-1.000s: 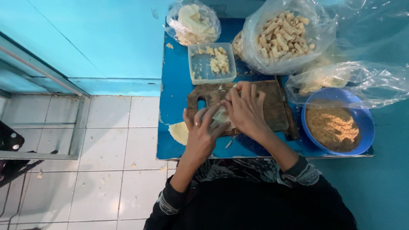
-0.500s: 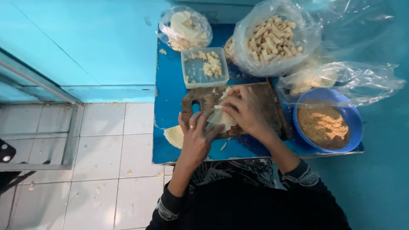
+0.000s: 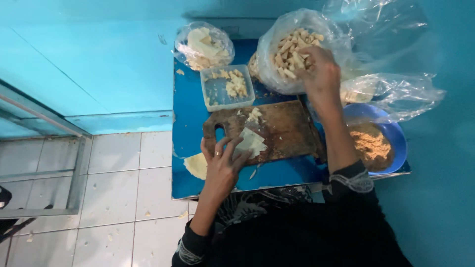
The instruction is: The person cuts round flat sheets of dough into smaller pieces with a knife on a small wooden cutting board, folds and separates the pieces by hand, and places the cut pieces into a plastic bag on the table. Crumbs are swept aside and the board is repositioned between cuts.
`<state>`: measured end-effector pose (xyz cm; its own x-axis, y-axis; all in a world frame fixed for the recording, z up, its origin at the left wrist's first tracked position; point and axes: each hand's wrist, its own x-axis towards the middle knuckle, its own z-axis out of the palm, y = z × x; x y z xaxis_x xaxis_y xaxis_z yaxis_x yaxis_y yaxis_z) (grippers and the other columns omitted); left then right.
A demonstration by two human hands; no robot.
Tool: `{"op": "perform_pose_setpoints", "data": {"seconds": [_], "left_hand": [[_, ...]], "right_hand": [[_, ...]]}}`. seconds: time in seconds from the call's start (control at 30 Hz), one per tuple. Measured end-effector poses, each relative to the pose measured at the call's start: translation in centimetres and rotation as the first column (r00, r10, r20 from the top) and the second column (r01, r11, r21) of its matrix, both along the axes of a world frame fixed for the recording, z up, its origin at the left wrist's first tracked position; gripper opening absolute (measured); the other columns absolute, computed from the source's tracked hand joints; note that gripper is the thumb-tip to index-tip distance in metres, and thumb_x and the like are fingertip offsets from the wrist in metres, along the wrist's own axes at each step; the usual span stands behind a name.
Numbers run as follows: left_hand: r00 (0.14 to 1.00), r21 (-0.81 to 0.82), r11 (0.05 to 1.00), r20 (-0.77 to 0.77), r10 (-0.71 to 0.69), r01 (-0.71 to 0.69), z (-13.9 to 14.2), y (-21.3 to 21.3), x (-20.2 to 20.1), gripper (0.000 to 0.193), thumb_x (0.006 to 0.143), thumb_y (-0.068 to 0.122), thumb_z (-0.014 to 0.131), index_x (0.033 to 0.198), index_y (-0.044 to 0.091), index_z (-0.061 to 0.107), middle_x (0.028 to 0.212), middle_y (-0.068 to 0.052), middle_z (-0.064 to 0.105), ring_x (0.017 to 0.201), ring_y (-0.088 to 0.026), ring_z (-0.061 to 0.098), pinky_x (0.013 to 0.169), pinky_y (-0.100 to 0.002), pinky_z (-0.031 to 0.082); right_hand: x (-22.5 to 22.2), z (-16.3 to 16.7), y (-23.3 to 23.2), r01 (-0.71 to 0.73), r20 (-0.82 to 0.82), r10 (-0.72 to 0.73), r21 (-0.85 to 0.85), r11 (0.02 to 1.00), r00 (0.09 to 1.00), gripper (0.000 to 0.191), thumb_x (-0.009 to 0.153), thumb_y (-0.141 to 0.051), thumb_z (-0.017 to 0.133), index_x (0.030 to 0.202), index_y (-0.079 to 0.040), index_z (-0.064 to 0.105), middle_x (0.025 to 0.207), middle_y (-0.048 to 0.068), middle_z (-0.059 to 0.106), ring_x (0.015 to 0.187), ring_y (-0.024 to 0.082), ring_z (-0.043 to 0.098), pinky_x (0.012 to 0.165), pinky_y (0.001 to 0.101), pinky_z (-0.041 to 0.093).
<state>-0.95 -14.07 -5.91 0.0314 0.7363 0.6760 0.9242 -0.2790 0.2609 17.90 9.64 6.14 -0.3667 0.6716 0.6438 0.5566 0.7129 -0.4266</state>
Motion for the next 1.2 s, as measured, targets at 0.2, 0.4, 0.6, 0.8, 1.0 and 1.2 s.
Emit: {"op": "perform_pose_setpoints", "data": {"seconds": [0.2,0.4,0.6,0.8,1.0,1.2], "left_hand": [[1.000,-0.041,0.999,-0.018,0.000,-0.001,0.4,-0.2,0.0,0.029,0.085,0.013,0.066,0.112,0.016,0.076,0.133,-0.007,0.060,0.130,-0.031,0.052,0.114,-0.075,0.017],[0.999,-0.129,0.990,0.011,0.048,-0.047,1.2,-1.0,1.0,0.039,0.080,0.003,0.064,0.115,0.015,0.075,0.134,-0.008,0.060,0.129,-0.030,0.053,0.116,-0.074,0.015],[0.964,-0.161,0.956,0.067,0.257,-0.244,1.9,-1.6,1.8,0.034,0.086,0.007,0.070,0.118,0.016,0.076,0.130,-0.007,0.061,0.128,-0.031,0.054,0.115,-0.075,0.014],[0.916,-0.139,0.929,0.170,0.363,-0.343,1.8,-2.0,1.1,0.023,0.087,0.015,0.076,0.109,0.018,0.077,0.127,-0.006,0.063,0.127,-0.030,0.054,0.116,-0.073,0.017],[0.903,-0.138,0.922,0.195,0.382,-0.361,1.4,-1.3,0.9,0.016,0.087,0.022,0.079,0.102,0.015,0.076,0.125,-0.006,0.063,0.123,-0.030,0.054,0.112,-0.073,0.019],[0.901,-0.117,0.924,0.209,0.381,-0.364,0.7,-0.5,1.6,0.011,0.086,0.020,0.078,0.092,0.013,0.072,0.124,-0.006,0.062,0.123,-0.031,0.054,0.110,-0.074,0.019]], "right_hand": [[7.7,1.6,-5.7,-0.085,-0.222,0.040,-0.195,0.977,0.974,0.040,0.098,0.005,0.071,0.136,-0.007,0.062,0.126,0.012,0.074,0.119,0.023,0.073,0.099,0.0342,0.060],[16.1,0.5,-11.1,0.133,0.206,-0.067,-0.326,0.936,0.976,0.044,0.087,-0.001,0.072,0.129,-0.010,0.066,0.120,0.014,0.075,0.108,0.028,0.073,0.089,0.0381,0.059],[18.1,-3.0,-11.8,0.036,0.452,-0.018,-0.031,0.999,0.892,0.039,0.084,-0.006,0.071,0.123,-0.005,0.065,0.105,0.020,0.072,0.101,0.038,0.070,0.098,0.0495,0.052],[17.0,-4.5,-12.1,0.098,0.460,-0.073,-0.031,0.995,0.885,0.024,0.088,-0.002,0.064,0.112,-0.001,0.062,0.097,0.022,0.069,0.098,0.040,0.069,0.085,0.0469,0.053],[15.6,-4.0,-12.0,0.269,0.345,-0.233,-0.058,0.961,0.909,0.028,0.088,-0.008,0.075,0.114,-0.001,0.066,0.097,0.018,0.073,0.093,0.033,0.072,0.083,0.0433,0.055],[9.1,-5.4,-12.4,-0.012,-0.151,-0.060,-0.435,0.900,0.987,0.021,0.090,-0.012,0.080,0.108,-0.007,0.070,0.102,0.006,0.077,0.091,0.014,0.075,0.082,0.0294,0.063]]}}
